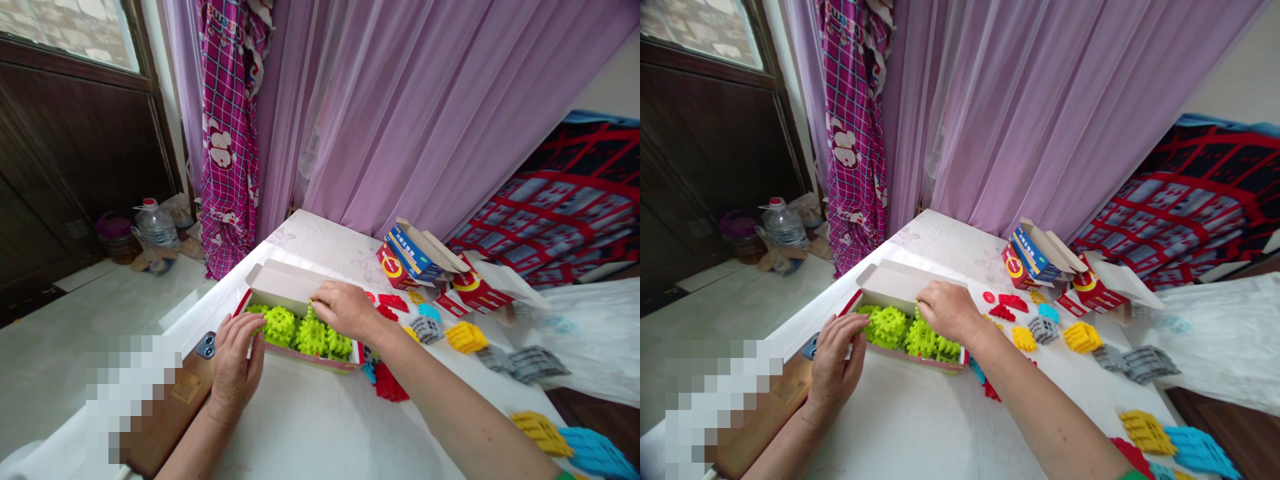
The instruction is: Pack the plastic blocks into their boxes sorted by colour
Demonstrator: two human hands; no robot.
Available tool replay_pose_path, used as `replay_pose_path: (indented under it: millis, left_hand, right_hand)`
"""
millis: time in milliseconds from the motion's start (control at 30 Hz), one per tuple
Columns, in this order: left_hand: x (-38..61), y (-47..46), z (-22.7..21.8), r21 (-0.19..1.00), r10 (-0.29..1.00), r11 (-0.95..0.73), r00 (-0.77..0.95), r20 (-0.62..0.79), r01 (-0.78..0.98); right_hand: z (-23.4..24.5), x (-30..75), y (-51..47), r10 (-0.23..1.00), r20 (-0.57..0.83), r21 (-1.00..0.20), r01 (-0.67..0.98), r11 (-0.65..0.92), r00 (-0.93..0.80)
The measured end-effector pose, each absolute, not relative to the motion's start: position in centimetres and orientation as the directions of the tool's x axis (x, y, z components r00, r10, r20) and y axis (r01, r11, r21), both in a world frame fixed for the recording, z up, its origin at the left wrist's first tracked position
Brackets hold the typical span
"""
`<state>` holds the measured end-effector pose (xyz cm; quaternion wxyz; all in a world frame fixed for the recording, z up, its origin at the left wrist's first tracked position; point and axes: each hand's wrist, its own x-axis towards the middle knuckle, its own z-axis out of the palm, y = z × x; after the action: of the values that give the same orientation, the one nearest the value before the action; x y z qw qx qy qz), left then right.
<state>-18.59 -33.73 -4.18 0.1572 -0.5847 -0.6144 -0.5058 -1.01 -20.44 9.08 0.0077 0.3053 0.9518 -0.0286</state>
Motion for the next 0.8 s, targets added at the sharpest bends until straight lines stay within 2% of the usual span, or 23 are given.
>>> replay_pose_path:
  millis: [67,133,233,567,800]
  left_hand:
    - [-18.6,-33.7,-4.0,0.439,0.560,-0.201,-0.264,0.785,0.876]
    - [-18.5,-33.7,-3.9,0.439,0.555,-0.203,-0.266,0.788,0.876]
    - [-18.4,-33.7,-3.9,0.441,0.548,-0.200,-0.273,0.791,0.875]
    - [-18.5,-33.7,-4.2,0.447,0.565,-0.194,-0.273,0.779,0.873]
    - [-18.5,-33.6,-4.2,0.459,0.548,-0.207,-0.286,0.786,0.864]
  right_hand:
    - [9.2,-0.9,-20.3,0.605,0.023,-0.126,0.598,0.791,-0.796]
    - [9.0,-0.6,-20.2,0.607,-0.002,-0.171,0.598,0.783,-0.795]
    - [8.1,-0.2,-20.3,0.614,-0.040,-0.195,0.609,0.769,-0.788]
    - [7.8,-0.2,-20.7,0.613,0.017,-0.272,0.586,0.763,-0.790]
    - [8.1,0.6,-20.5,0.607,-0.071,-0.202,0.608,0.768,-0.791]
